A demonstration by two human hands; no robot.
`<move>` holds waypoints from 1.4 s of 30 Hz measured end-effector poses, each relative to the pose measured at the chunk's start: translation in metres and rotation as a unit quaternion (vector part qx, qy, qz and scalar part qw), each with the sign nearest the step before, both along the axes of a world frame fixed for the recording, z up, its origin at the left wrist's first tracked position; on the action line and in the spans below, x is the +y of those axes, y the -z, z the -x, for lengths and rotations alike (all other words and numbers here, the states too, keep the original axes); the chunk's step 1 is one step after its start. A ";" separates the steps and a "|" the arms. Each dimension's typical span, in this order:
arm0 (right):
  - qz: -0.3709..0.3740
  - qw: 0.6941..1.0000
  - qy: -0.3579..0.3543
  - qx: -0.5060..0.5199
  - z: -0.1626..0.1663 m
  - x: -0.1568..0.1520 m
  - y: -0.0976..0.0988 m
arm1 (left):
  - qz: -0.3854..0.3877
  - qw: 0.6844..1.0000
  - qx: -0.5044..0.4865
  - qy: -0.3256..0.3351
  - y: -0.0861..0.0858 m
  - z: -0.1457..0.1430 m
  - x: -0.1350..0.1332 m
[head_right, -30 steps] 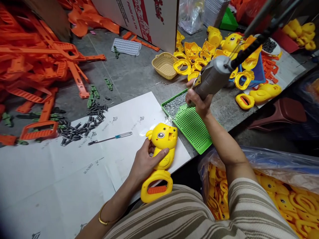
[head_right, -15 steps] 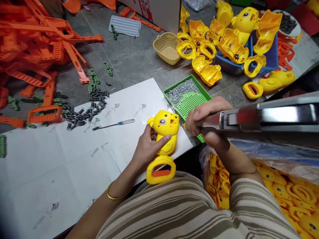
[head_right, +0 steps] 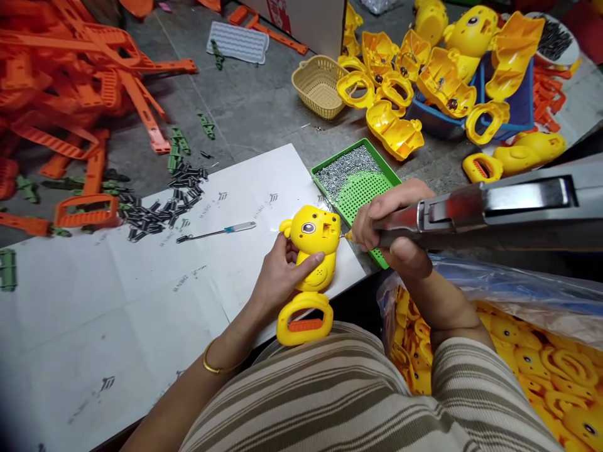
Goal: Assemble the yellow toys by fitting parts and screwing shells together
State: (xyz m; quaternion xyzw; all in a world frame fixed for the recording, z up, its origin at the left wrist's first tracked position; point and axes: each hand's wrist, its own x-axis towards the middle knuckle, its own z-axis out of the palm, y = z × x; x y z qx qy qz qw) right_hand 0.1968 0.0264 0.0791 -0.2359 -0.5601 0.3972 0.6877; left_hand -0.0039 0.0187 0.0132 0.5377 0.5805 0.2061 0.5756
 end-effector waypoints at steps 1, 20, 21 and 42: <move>-0.008 1.000 -0.005 0.002 0.000 0.000 0.000 | -0.001 1.000 -0.004 0.000 0.000 0.000 0.000; -0.011 1.000 0.025 0.016 0.002 -0.003 0.005 | -0.011 1.000 -0.024 -0.004 0.008 0.002 -0.001; -0.020 0.999 0.023 0.021 0.001 -0.003 0.005 | -0.012 1.000 -0.024 -0.003 0.008 0.002 -0.001; 0.026 0.997 -0.077 0.000 0.006 0.004 0.019 | -0.046 0.997 0.052 0.029 0.003 -0.003 0.001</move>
